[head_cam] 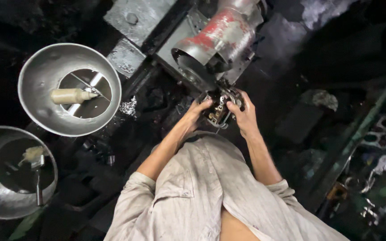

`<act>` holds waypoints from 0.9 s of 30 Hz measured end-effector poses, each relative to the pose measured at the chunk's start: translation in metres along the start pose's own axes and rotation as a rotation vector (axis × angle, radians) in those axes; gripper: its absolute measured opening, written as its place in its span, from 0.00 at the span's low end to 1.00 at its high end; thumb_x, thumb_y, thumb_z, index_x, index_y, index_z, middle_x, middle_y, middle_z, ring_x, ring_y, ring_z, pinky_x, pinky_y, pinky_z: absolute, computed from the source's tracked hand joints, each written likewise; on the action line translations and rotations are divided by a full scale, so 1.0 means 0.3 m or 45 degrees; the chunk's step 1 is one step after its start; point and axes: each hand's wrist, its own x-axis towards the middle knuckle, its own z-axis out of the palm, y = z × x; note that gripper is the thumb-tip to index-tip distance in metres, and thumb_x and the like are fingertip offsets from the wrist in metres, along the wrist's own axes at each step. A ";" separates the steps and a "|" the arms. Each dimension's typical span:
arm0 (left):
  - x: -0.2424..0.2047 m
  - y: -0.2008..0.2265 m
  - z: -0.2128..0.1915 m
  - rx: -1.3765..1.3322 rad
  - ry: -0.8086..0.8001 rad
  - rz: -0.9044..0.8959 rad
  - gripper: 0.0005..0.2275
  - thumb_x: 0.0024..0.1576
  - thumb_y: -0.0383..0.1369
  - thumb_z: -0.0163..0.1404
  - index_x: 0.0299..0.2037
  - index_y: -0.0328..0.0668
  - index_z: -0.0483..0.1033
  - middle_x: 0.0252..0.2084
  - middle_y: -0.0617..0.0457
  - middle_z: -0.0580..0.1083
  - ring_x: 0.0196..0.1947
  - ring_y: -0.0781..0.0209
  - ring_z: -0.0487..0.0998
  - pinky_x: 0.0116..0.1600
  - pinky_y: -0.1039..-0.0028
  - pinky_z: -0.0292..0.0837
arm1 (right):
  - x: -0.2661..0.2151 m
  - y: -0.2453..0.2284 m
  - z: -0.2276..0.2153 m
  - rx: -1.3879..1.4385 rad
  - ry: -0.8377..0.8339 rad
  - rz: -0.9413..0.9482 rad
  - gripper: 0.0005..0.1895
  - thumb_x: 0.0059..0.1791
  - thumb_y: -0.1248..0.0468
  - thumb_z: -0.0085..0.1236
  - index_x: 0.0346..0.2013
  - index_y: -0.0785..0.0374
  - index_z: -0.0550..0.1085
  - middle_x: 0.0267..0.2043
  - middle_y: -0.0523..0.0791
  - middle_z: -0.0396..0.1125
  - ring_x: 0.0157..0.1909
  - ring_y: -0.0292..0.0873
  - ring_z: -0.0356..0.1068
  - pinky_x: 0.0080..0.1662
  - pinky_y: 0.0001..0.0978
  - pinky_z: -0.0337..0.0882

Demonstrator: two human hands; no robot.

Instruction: The person grinds the edges of a metal engine part against a bench grinder, rotating it to smooth multiple surfaces. They then pick up a second metal part and repeat the grinding process on its edges.

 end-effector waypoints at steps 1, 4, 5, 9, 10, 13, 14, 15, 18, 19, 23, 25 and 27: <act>0.001 0.005 -0.010 0.034 0.035 0.015 0.26 0.52 0.40 0.61 0.60 0.40 0.70 0.49 0.48 0.77 0.48 0.54 0.80 0.52 0.61 0.80 | 0.015 0.012 0.007 0.002 0.004 0.056 0.27 0.47 0.60 0.62 0.59 0.66 0.70 0.51 0.44 0.71 0.52 0.37 0.68 0.55 0.31 0.68; -0.033 0.002 -0.032 -0.023 0.056 0.084 0.24 0.57 0.38 0.59 0.60 0.35 0.72 0.51 0.46 0.78 0.49 0.54 0.80 0.55 0.63 0.79 | 0.021 0.068 0.035 0.061 -0.038 0.115 0.26 0.48 0.60 0.61 0.59 0.67 0.70 0.51 0.45 0.71 0.52 0.38 0.68 0.55 0.31 0.68; -0.041 0.011 -0.035 -0.022 0.081 0.079 0.23 0.57 0.38 0.59 0.60 0.35 0.71 0.51 0.47 0.77 0.50 0.54 0.79 0.55 0.63 0.78 | 0.028 0.084 0.047 0.094 -0.060 0.107 0.26 0.49 0.60 0.61 0.59 0.68 0.70 0.51 0.45 0.70 0.53 0.38 0.68 0.56 0.31 0.68; -0.103 0.042 -0.025 0.162 0.150 0.045 0.25 0.56 0.38 0.58 0.63 0.38 0.68 0.54 0.50 0.75 0.55 0.58 0.76 0.58 0.64 0.75 | 0.036 0.113 0.043 0.134 -0.107 0.195 0.26 0.48 0.59 0.61 0.58 0.68 0.70 0.51 0.45 0.71 0.53 0.38 0.69 0.55 0.30 0.69; -0.117 0.049 -0.018 0.258 0.153 0.025 0.26 0.56 0.39 0.58 0.64 0.39 0.67 0.56 0.51 0.74 0.56 0.60 0.75 0.60 0.65 0.73 | 0.034 0.110 0.029 0.119 -0.112 0.205 0.26 0.48 0.58 0.61 0.58 0.68 0.71 0.51 0.45 0.71 0.53 0.37 0.69 0.55 0.30 0.69; -0.141 0.071 0.014 0.565 0.047 -0.002 0.29 0.58 0.41 0.57 0.67 0.36 0.67 0.60 0.50 0.74 0.59 0.61 0.72 0.64 0.69 0.67 | 0.028 0.070 -0.019 0.074 -0.196 0.231 0.26 0.48 0.58 0.63 0.56 0.71 0.73 0.48 0.45 0.71 0.50 0.38 0.69 0.53 0.30 0.69; -0.134 0.086 0.025 0.599 0.003 0.027 0.31 0.55 0.40 0.60 0.68 0.37 0.64 0.61 0.49 0.73 0.60 0.61 0.71 0.65 0.69 0.66 | 0.037 0.045 -0.032 0.060 -0.233 0.229 0.25 0.48 0.59 0.64 0.55 0.73 0.74 0.47 0.46 0.71 0.49 0.38 0.68 0.52 0.31 0.69; -0.123 0.098 0.034 0.632 -0.041 0.056 0.34 0.53 0.38 0.62 0.69 0.38 0.61 0.62 0.49 0.71 0.61 0.61 0.71 0.66 0.69 0.64 | 0.056 0.020 -0.040 0.027 -0.268 0.253 0.26 0.47 0.59 0.64 0.55 0.72 0.74 0.46 0.46 0.72 0.48 0.38 0.69 0.51 0.31 0.69; -0.106 0.051 0.059 0.617 -0.197 0.086 0.35 0.51 0.34 0.64 0.68 0.35 0.62 0.62 0.47 0.71 0.62 0.60 0.71 0.67 0.68 0.65 | 0.037 -0.043 -0.104 -0.083 -0.279 0.311 0.28 0.44 0.59 0.65 0.56 0.69 0.74 0.46 0.45 0.73 0.47 0.38 0.71 0.49 0.30 0.71; -0.091 0.039 0.063 0.597 -0.253 0.094 0.35 0.50 0.33 0.65 0.68 0.33 0.63 0.62 0.47 0.72 0.62 0.59 0.72 0.67 0.68 0.67 | 0.029 -0.061 -0.119 -0.117 -0.235 0.284 0.30 0.44 0.59 0.65 0.58 0.67 0.73 0.48 0.45 0.72 0.48 0.38 0.71 0.49 0.30 0.70; -0.021 -0.002 0.089 0.084 -0.243 -0.080 0.34 0.48 0.32 0.64 0.65 0.35 0.63 0.56 0.45 0.73 0.53 0.52 0.77 0.57 0.60 0.76 | -0.015 -0.118 -0.168 0.085 -0.161 0.117 0.36 0.46 0.59 0.63 0.67 0.62 0.62 0.64 0.40 0.63 0.59 0.36 0.66 0.52 0.30 0.67; 0.018 -0.009 0.096 0.105 -0.236 0.039 0.32 0.51 0.32 0.64 0.65 0.32 0.65 0.55 0.44 0.73 0.52 0.52 0.78 0.56 0.60 0.78 | -0.040 -0.109 -0.147 -0.023 -0.181 -0.048 0.38 0.46 0.62 0.66 0.68 0.65 0.62 0.63 0.45 0.64 0.63 0.38 0.63 0.61 0.32 0.64; 0.032 -0.010 0.096 0.003 -0.281 0.031 0.32 0.53 0.33 0.64 0.66 0.28 0.64 0.56 0.42 0.74 0.53 0.50 0.78 0.58 0.60 0.77 | -0.063 -0.086 -0.109 -0.029 -0.112 -0.142 0.36 0.47 0.63 0.67 0.67 0.67 0.62 0.62 0.46 0.64 0.65 0.39 0.63 0.66 0.33 0.62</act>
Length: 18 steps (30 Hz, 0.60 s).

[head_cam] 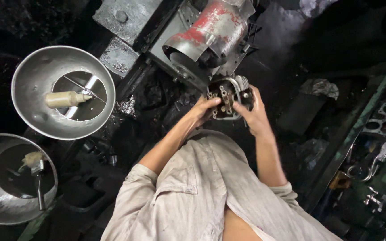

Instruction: The person grinds the edges of a metal engine part against a bench grinder, rotating it to smooth multiple surfaces. They then pick up a second metal part and repeat the grinding process on its edges.

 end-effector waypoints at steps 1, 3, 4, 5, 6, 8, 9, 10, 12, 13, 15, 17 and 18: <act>0.008 0.003 -0.002 -0.050 -0.025 0.003 0.31 0.55 0.33 0.63 0.66 0.27 0.64 0.56 0.41 0.74 0.54 0.49 0.78 0.59 0.59 0.77 | 0.001 0.014 0.024 0.041 0.080 -0.018 0.34 0.48 0.63 0.66 0.66 0.67 0.63 0.61 0.46 0.65 0.64 0.39 0.64 0.66 0.33 0.63; 0.013 0.004 -0.002 -0.068 0.009 -0.024 0.33 0.52 0.34 0.63 0.66 0.33 0.62 0.55 0.44 0.74 0.52 0.51 0.79 0.57 0.60 0.78 | 0.009 0.025 0.041 0.066 0.156 -0.042 0.32 0.49 0.62 0.65 0.65 0.67 0.64 0.60 0.45 0.66 0.63 0.38 0.65 0.65 0.33 0.65; 0.013 0.007 -0.005 -0.079 0.028 -0.033 0.33 0.50 0.35 0.62 0.65 0.36 0.60 0.54 0.45 0.74 0.52 0.52 0.79 0.56 0.60 0.78 | 0.024 0.028 0.043 0.050 0.152 -0.048 0.32 0.49 0.62 0.65 0.65 0.67 0.65 0.59 0.45 0.66 0.61 0.38 0.65 0.64 0.33 0.65; 0.002 -0.001 -0.010 -0.071 0.039 -0.011 0.33 0.51 0.35 0.62 0.65 0.35 0.61 0.54 0.45 0.74 0.52 0.52 0.79 0.56 0.60 0.78 | 0.020 0.035 0.050 0.038 0.146 -0.038 0.31 0.49 0.62 0.65 0.64 0.67 0.65 0.59 0.45 0.67 0.60 0.38 0.66 0.63 0.33 0.66; -0.010 -0.008 -0.017 -0.062 0.049 0.011 0.32 0.51 0.35 0.62 0.65 0.34 0.61 0.54 0.44 0.74 0.51 0.52 0.79 0.56 0.60 0.79 | 0.017 0.041 0.054 0.036 0.126 -0.013 0.31 0.49 0.62 0.65 0.64 0.67 0.65 0.58 0.45 0.67 0.60 0.38 0.66 0.63 0.32 0.66; -0.002 0.005 -0.034 -0.047 0.056 0.049 0.32 0.52 0.35 0.62 0.65 0.32 0.61 0.54 0.44 0.74 0.52 0.52 0.79 0.56 0.60 0.79 | 0.050 0.045 0.056 0.028 0.082 0.006 0.32 0.48 0.62 0.64 0.64 0.67 0.65 0.58 0.45 0.67 0.59 0.38 0.66 0.62 0.32 0.66; -0.010 0.000 -0.044 -0.055 0.068 0.051 0.32 0.53 0.35 0.62 0.65 0.33 0.62 0.54 0.44 0.74 0.52 0.52 0.79 0.56 0.61 0.79 | 0.053 0.051 0.060 0.012 0.066 0.018 0.32 0.48 0.61 0.64 0.64 0.68 0.66 0.57 0.45 0.67 0.59 0.38 0.66 0.62 0.32 0.66; -0.017 -0.006 -0.055 -0.063 0.080 0.053 0.31 0.53 0.35 0.62 0.65 0.33 0.62 0.55 0.44 0.74 0.53 0.52 0.79 0.57 0.62 0.79 | 0.055 0.058 0.063 -0.003 0.049 0.029 0.31 0.49 0.61 0.64 0.64 0.68 0.66 0.57 0.46 0.67 0.59 0.38 0.66 0.62 0.32 0.66; -0.028 -0.012 -0.084 0.028 0.205 -0.010 0.31 0.51 0.36 0.61 0.63 0.36 0.62 0.52 0.45 0.75 0.50 0.52 0.79 0.51 0.61 0.79 | 0.076 0.077 0.075 0.009 0.005 0.046 0.32 0.48 0.60 0.63 0.64 0.69 0.66 0.57 0.46 0.68 0.59 0.38 0.66 0.62 0.32 0.66; -0.035 -0.017 -0.100 0.073 0.271 -0.041 0.31 0.50 0.37 0.60 0.63 0.37 0.62 0.51 0.45 0.75 0.48 0.52 0.79 0.49 0.60 0.79 | 0.082 0.090 0.084 0.038 -0.020 0.060 0.32 0.48 0.60 0.63 0.64 0.69 0.65 0.57 0.46 0.67 0.59 0.39 0.67 0.61 0.31 0.66; -0.053 -0.034 -0.133 0.040 0.274 -0.008 0.29 0.53 0.38 0.60 0.63 0.37 0.64 0.50 0.45 0.75 0.47 0.52 0.79 0.48 0.61 0.78 | 0.091 0.124 0.099 0.028 -0.036 0.116 0.32 0.48 0.59 0.62 0.63 0.70 0.66 0.55 0.47 0.68 0.57 0.39 0.67 0.59 0.32 0.67; -0.071 -0.051 -0.164 0.016 0.305 0.012 0.27 0.55 0.39 0.60 0.62 0.36 0.66 0.48 0.45 0.76 0.44 0.52 0.78 0.44 0.61 0.76 | 0.107 0.162 0.118 -0.047 -0.015 0.193 0.30 0.48 0.59 0.61 0.61 0.71 0.68 0.52 0.48 0.69 0.54 0.40 0.68 0.56 0.33 0.68; -0.077 -0.053 -0.176 0.011 0.331 0.017 0.26 0.57 0.40 0.59 0.62 0.36 0.67 0.47 0.44 0.76 0.42 0.52 0.77 0.41 0.61 0.74 | 0.119 0.180 0.129 -0.024 -0.034 0.198 0.30 0.48 0.59 0.61 0.61 0.71 0.67 0.52 0.48 0.69 0.54 0.40 0.68 0.56 0.33 0.68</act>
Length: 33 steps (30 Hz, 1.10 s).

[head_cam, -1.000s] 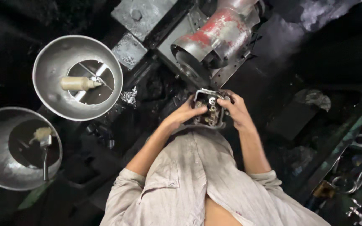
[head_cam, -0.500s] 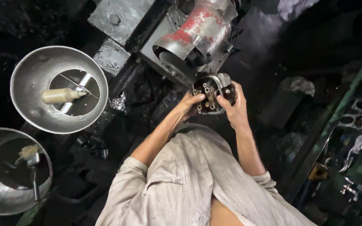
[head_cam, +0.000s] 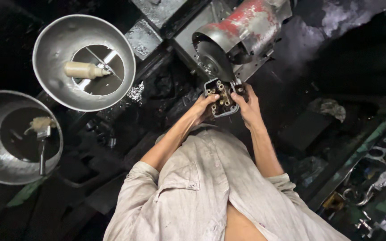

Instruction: The person grinds the edges of a metal engine part against a bench grinder, rotating it to smooth multiple surfaces. They then pick up a second metal part and repeat the grinding process on its edges.

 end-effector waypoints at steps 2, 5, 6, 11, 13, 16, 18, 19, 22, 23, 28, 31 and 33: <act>0.000 -0.001 -0.014 -0.079 0.019 0.020 0.25 0.57 0.40 0.59 0.61 0.36 0.68 0.48 0.46 0.76 0.42 0.53 0.78 0.42 0.61 0.76 | 0.034 0.025 0.018 0.035 -0.033 0.004 0.30 0.49 0.59 0.61 0.62 0.70 0.67 0.52 0.47 0.69 0.55 0.40 0.68 0.57 0.32 0.67; -0.007 0.015 -0.012 -0.180 0.061 0.036 0.24 0.56 0.40 0.57 0.60 0.38 0.68 0.51 0.48 0.77 0.48 0.55 0.82 0.52 0.61 0.81 | 0.076 0.049 0.037 0.069 -0.079 0.074 0.29 0.48 0.59 0.61 0.61 0.69 0.68 0.52 0.46 0.70 0.55 0.39 0.68 0.57 0.32 0.66; -0.018 0.022 -0.010 -0.142 0.122 0.022 0.25 0.56 0.40 0.57 0.61 0.39 0.68 0.51 0.48 0.77 0.47 0.55 0.81 0.51 0.60 0.80 | 0.080 0.055 0.041 0.051 -0.073 0.089 0.28 0.49 0.59 0.61 0.60 0.69 0.68 0.52 0.47 0.70 0.55 0.39 0.68 0.58 0.32 0.66; -0.086 0.056 -0.002 0.099 0.082 0.023 0.28 0.55 0.37 0.61 0.64 0.35 0.67 0.53 0.47 0.76 0.51 0.54 0.78 0.55 0.61 0.76 | 0.011 0.089 0.018 0.089 -0.147 0.074 0.29 0.48 0.59 0.61 0.61 0.68 0.68 0.53 0.46 0.68 0.56 0.40 0.67 0.59 0.34 0.67; -0.089 0.064 0.000 0.182 -0.011 0.040 0.31 0.51 0.34 0.63 0.65 0.37 0.64 0.56 0.47 0.74 0.55 0.54 0.76 0.60 0.62 0.74 | -0.044 0.103 -0.001 0.128 -0.091 0.004 0.34 0.46 0.58 0.63 0.63 0.68 0.65 0.56 0.46 0.67 0.59 0.40 0.66 0.61 0.35 0.66; -0.059 0.051 -0.002 0.429 -0.127 0.102 0.40 0.45 0.34 0.69 0.68 0.38 0.61 0.62 0.48 0.71 0.63 0.57 0.70 0.68 0.66 0.65 | -0.139 0.125 -0.024 0.054 0.070 -0.169 0.38 0.43 0.59 0.65 0.65 0.69 0.63 0.59 0.47 0.67 0.62 0.42 0.67 0.64 0.36 0.66; -0.009 0.045 -0.009 0.408 -0.346 0.171 0.48 0.40 0.39 0.72 0.71 0.41 0.56 0.65 0.51 0.67 0.66 0.59 0.66 0.71 0.67 0.59 | -0.175 0.129 -0.030 0.002 0.180 -0.296 0.40 0.42 0.62 0.68 0.66 0.69 0.63 0.60 0.48 0.67 0.62 0.42 0.68 0.65 0.36 0.67; 0.020 0.037 -0.011 0.392 -0.461 0.203 0.51 0.38 0.41 0.73 0.72 0.43 0.54 0.67 0.53 0.65 0.68 0.61 0.63 0.72 0.68 0.55 | -0.192 0.129 -0.032 -0.006 0.224 -0.349 0.41 0.42 0.63 0.69 0.66 0.70 0.62 0.60 0.48 0.67 0.62 0.42 0.68 0.65 0.36 0.67; 0.096 -0.005 -0.015 0.344 -0.605 0.098 0.53 0.35 0.48 0.74 0.71 0.38 0.59 0.66 0.50 0.68 0.67 0.59 0.67 0.72 0.66 0.61 | -0.237 0.111 -0.044 -0.164 0.340 -0.471 0.42 0.40 0.68 0.72 0.66 0.71 0.62 0.61 0.49 0.67 0.62 0.42 0.69 0.66 0.37 0.68; 0.115 -0.015 -0.015 0.296 -0.590 0.096 0.52 0.35 0.49 0.74 0.70 0.36 0.60 0.64 0.49 0.69 0.65 0.57 0.69 0.70 0.64 0.64 | -0.241 0.097 -0.045 -0.238 0.379 -0.512 0.42 0.40 0.70 0.73 0.66 0.71 0.63 0.62 0.50 0.67 0.62 0.43 0.69 0.66 0.37 0.68; 0.145 -0.050 -0.006 0.131 -0.549 0.181 0.49 0.38 0.53 0.73 0.67 0.33 0.63 0.61 0.46 0.71 0.60 0.54 0.73 0.65 0.62 0.72 | -0.234 -0.004 -0.025 -0.166 0.383 -0.484 0.41 0.41 0.70 0.72 0.66 0.71 0.64 0.62 0.49 0.68 0.62 0.41 0.69 0.66 0.36 0.69; 0.134 -0.055 -0.006 0.069 -0.482 0.157 0.50 0.39 0.55 0.72 0.67 0.32 0.63 0.60 0.46 0.71 0.60 0.54 0.73 0.64 0.62 0.72 | -0.224 -0.055 -0.002 -0.169 0.364 -0.446 0.40 0.41 0.71 0.71 0.66 0.71 0.64 0.62 0.49 0.68 0.62 0.41 0.69 0.66 0.35 0.69; 0.134 -0.062 -0.007 0.053 -0.455 0.170 0.50 0.38 0.56 0.71 0.67 0.33 0.62 0.61 0.46 0.71 0.61 0.54 0.73 0.64 0.62 0.72 | -0.222 -0.073 0.006 -0.172 0.342 -0.432 0.39 0.42 0.71 0.70 0.66 0.71 0.64 0.62 0.49 0.68 0.62 0.40 0.69 0.66 0.34 0.68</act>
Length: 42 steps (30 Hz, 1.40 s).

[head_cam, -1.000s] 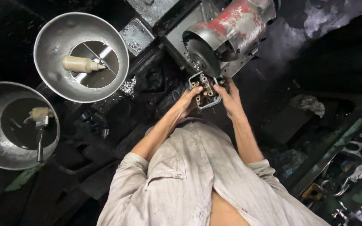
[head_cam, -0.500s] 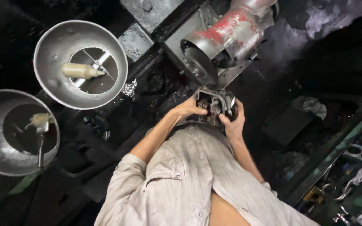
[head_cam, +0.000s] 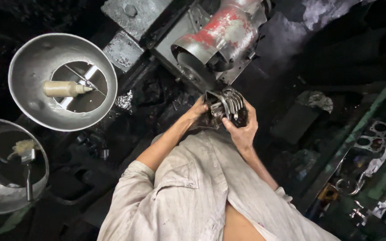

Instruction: The person grinds the edges of a metal engine part against a bench grinder, rotating it to smooth multiple surfaces. They then pick up a second metal part and repeat the grinding process on its edges.

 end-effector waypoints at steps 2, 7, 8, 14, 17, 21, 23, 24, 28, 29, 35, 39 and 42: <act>0.003 0.001 -0.008 -0.057 0.013 -0.008 0.50 0.39 0.56 0.71 0.67 0.35 0.61 0.61 0.46 0.71 0.61 0.53 0.73 0.64 0.60 0.73 | 0.022 -0.005 0.008 -0.005 -0.040 -0.023 0.38 0.43 0.70 0.70 0.66 0.71 0.64 0.61 0.49 0.68 0.62 0.40 0.69 0.65 0.34 0.68; 0.000 -0.013 -0.041 -0.298 0.006 -0.091 0.48 0.42 0.53 0.70 0.69 0.44 0.57 0.61 0.49 0.70 0.61 0.51 0.73 0.61 0.54 0.73 | 0.058 0.021 0.031 -0.107 -0.085 0.007 0.37 0.42 0.69 0.71 0.64 0.71 0.66 0.58 0.48 0.69 0.58 0.38 0.70 0.62 0.32 0.70; -0.003 -0.014 -0.047 -0.306 0.018 -0.074 0.47 0.42 0.52 0.70 0.69 0.44 0.56 0.62 0.49 0.70 0.61 0.51 0.73 0.62 0.54 0.73 | 0.059 0.028 0.036 -0.119 -0.088 0.029 0.37 0.42 0.69 0.72 0.63 0.71 0.66 0.56 0.48 0.70 0.57 0.38 0.70 0.61 0.31 0.70; 0.006 -0.010 -0.049 -0.240 0.058 -0.055 0.48 0.43 0.51 0.71 0.70 0.40 0.57 0.63 0.46 0.69 0.62 0.50 0.72 0.64 0.56 0.73 | 0.052 0.076 0.027 -0.154 -0.079 -0.003 0.37 0.42 0.70 0.74 0.62 0.70 0.65 0.56 0.48 0.67 0.56 0.38 0.69 0.60 0.31 0.70; -0.002 -0.030 -0.045 -0.113 0.033 -0.027 0.50 0.41 0.52 0.72 0.69 0.36 0.58 0.62 0.47 0.70 0.62 0.52 0.72 0.64 0.60 0.73 | 0.005 0.089 0.004 0.059 -0.051 -0.014 0.38 0.44 0.71 0.70 0.65 0.71 0.62 0.62 0.49 0.65 0.62 0.39 0.67 0.65 0.34 0.68; 0.038 -0.042 -0.063 0.100 -0.085 0.082 0.49 0.42 0.53 0.71 0.69 0.30 0.63 0.63 0.45 0.72 0.63 0.54 0.72 0.68 0.64 0.72 | -0.017 0.093 -0.011 0.116 -0.023 -0.063 0.39 0.44 0.71 0.70 0.66 0.70 0.61 0.63 0.49 0.65 0.63 0.41 0.67 0.67 0.36 0.68; 0.026 -0.046 -0.076 0.147 -0.098 0.115 0.49 0.44 0.53 0.71 0.70 0.29 0.63 0.64 0.46 0.72 0.65 0.55 0.72 0.71 0.66 0.70 | -0.029 0.090 -0.006 0.166 -0.039 -0.135 0.38 0.45 0.71 0.70 0.66 0.70 0.60 0.65 0.50 0.64 0.65 0.42 0.66 0.68 0.36 0.67; 0.015 -0.049 -0.078 0.123 -0.082 0.110 0.48 0.44 0.53 0.71 0.71 0.30 0.63 0.65 0.46 0.71 0.66 0.55 0.72 0.71 0.65 0.69 | -0.032 0.088 -0.002 0.133 -0.051 -0.116 0.39 0.44 0.72 0.70 0.66 0.71 0.60 0.65 0.50 0.64 0.65 0.42 0.66 0.68 0.36 0.67; -0.069 -0.042 -0.056 -0.224 0.120 -0.101 0.49 0.40 0.50 0.72 0.70 0.40 0.56 0.61 0.47 0.69 0.61 0.51 0.73 0.61 0.56 0.74 | -0.019 0.094 0.023 0.013 -0.115 -0.046 0.40 0.43 0.72 0.71 0.67 0.72 0.62 0.64 0.52 0.65 0.64 0.43 0.67 0.67 0.37 0.67; -0.085 -0.032 -0.050 -0.274 0.131 -0.093 0.49 0.40 0.50 0.71 0.70 0.42 0.56 0.62 0.47 0.69 0.61 0.51 0.73 0.62 0.55 0.74 | -0.017 0.099 0.034 -0.011 -0.132 -0.030 0.40 0.43 0.72 0.72 0.67 0.72 0.62 0.64 0.52 0.66 0.63 0.43 0.68 0.66 0.37 0.68; -0.166 0.055 -0.054 -0.050 0.257 -0.031 0.49 0.43 0.49 0.70 0.72 0.36 0.55 0.65 0.43 0.67 0.64 0.48 0.70 0.65 0.56 0.69 | -0.060 0.152 0.095 0.068 -0.140 0.115 0.38 0.44 0.71 0.72 0.65 0.70 0.62 0.60 0.50 0.66 0.61 0.42 0.69 0.64 0.35 0.70; -0.142 0.080 -0.031 0.457 0.169 0.117 0.47 0.45 0.47 0.68 0.72 0.30 0.56 0.68 0.43 0.65 0.70 0.52 0.64 0.75 0.64 0.56 | -0.071 0.163 0.058 0.176 -0.167 0.023 0.40 0.45 0.69 0.69 0.66 0.69 0.57 0.63 0.49 0.63 0.65 0.42 0.65 0.67 0.35 0.66; -0.146 0.072 0.001 0.567 0.135 0.108 0.48 0.43 0.45 0.69 0.71 0.31 0.56 0.67 0.43 0.65 0.69 0.52 0.63 0.74 0.65 0.53 | -0.087 0.143 0.042 0.270 -0.135 0.121 0.37 0.48 0.68 0.67 0.68 0.70 0.59 0.63 0.48 0.63 0.65 0.41 0.65 0.67 0.34 0.64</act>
